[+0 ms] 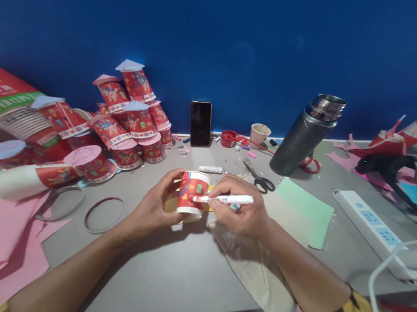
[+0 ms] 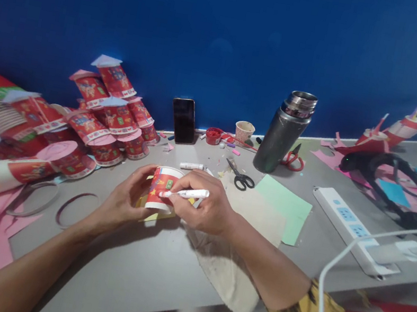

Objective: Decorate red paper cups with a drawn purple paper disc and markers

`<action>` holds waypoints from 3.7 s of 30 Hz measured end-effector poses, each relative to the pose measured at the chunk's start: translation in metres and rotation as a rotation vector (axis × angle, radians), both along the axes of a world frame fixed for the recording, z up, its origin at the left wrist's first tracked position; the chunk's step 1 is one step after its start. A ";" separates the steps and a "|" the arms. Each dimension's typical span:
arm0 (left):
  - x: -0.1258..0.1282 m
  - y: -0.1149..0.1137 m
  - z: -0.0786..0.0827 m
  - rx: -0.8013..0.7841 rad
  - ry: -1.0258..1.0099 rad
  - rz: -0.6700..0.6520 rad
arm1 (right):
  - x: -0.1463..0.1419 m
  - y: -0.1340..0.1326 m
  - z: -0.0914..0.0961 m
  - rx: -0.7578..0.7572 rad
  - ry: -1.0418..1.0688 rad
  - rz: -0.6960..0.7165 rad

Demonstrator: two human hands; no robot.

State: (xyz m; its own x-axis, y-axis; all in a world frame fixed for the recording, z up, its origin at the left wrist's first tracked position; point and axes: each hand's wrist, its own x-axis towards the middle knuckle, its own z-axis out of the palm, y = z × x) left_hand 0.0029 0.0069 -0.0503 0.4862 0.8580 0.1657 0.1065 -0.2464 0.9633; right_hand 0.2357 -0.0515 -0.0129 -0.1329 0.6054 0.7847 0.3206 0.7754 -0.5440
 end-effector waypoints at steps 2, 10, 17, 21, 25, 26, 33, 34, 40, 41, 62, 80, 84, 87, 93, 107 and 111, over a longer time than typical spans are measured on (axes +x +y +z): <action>-0.001 0.001 0.000 0.017 -0.011 -0.010 | 0.001 0.000 0.001 -0.005 0.004 -0.009; -0.003 0.003 0.001 0.013 -0.061 -0.019 | 0.007 0.001 0.004 -0.006 -0.001 -0.016; -0.002 0.003 0.002 -0.018 -0.124 -0.039 | 0.009 0.001 0.006 -0.045 0.051 -0.017; -0.001 0.003 0.004 -0.028 -0.147 -0.046 | 0.011 -0.002 0.007 -0.176 0.187 -0.060; 0.002 0.000 0.009 -0.040 -0.151 -0.053 | 0.012 -0.002 0.006 -0.173 0.227 -0.051; 0.002 0.000 0.010 -0.043 -0.152 -0.059 | 0.012 -0.002 0.006 -0.165 0.224 -0.042; 0.002 0.002 0.001 0.010 -0.123 -0.058 | 0.006 -0.003 0.006 -0.087 0.126 -0.036; 0.001 0.002 0.000 0.020 -0.110 -0.050 | 0.005 -0.003 0.006 -0.069 0.101 -0.035; 0.001 0.001 0.000 0.041 -0.058 -0.019 | -0.002 -0.002 0.002 0.033 0.019 -0.010; 0.002 0.000 0.001 0.042 -0.050 -0.015 | -0.002 -0.001 0.002 0.040 0.010 -0.013; 0.000 0.000 0.005 0.008 -0.123 0.004 | 0.007 0.002 0.003 0.006 0.019 -0.042; 0.000 0.003 0.006 -0.068 -0.199 -0.054 | 0.008 -0.003 0.004 -0.148 0.205 -0.088; 0.001 0.002 0.006 -0.062 -0.207 -0.044 | 0.005 -0.004 0.005 -0.087 0.176 -0.052; 0.002 0.002 0.003 -0.055 -0.212 -0.060 | 0.003 -0.004 0.005 -0.032 0.143 -0.031; 0.004 0.001 0.001 -0.046 -0.242 -0.085 | 0.000 -0.003 0.005 0.017 0.071 -0.021; 0.005 0.000 0.004 -0.031 -0.193 -0.052 | 0.005 -0.004 0.007 -0.032 0.105 -0.087; 0.003 -0.001 0.000 0.073 -0.099 -0.002 | 0.001 -0.004 0.008 0.014 0.074 -0.113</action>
